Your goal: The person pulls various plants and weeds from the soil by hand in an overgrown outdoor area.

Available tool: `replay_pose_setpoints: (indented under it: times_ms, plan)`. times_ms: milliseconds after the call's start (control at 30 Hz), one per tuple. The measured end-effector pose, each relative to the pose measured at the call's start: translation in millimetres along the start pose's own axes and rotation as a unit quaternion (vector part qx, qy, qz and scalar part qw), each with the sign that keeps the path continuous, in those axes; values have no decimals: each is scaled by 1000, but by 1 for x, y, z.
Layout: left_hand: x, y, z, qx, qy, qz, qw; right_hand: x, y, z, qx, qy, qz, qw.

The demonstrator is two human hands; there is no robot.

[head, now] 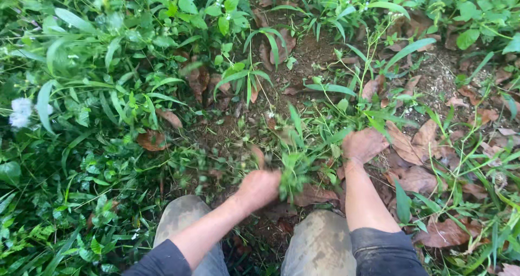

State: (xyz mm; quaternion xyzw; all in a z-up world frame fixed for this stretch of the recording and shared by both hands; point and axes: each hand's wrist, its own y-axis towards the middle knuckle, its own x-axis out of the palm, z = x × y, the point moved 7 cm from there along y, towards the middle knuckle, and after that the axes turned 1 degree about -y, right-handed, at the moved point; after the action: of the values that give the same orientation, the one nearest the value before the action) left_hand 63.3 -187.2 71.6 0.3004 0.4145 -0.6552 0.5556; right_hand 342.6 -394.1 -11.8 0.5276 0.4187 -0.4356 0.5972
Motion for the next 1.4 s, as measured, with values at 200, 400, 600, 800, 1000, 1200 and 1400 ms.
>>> replay_pose_setpoints:
  times_ms: [200,400,600,800,1000,1200,1400]
  plan:
    - [-77,49,-71,-152,-22,174,973,8,-6,8,15,62,-58,996]
    - [-5,63,-53,-235,-163,59,956,-10,-2,0,-32,-13,-33,999]
    - [1,57,134,-153,-463,168,857,4,-4,8,7,71,-6,997]
    - [-115,-23,-57,-341,-225,336,849,7,5,5,-3,85,19,996]
    - [-95,-117,-265,-612,-77,258,743,-34,-7,-3,-5,129,12,992]
    - [-48,-115,-318,-514,-15,210,831,-30,-5,-1,-27,87,17,996]
    - [-51,-99,-250,-430,82,135,889,-1,-4,6,-19,77,54,995]
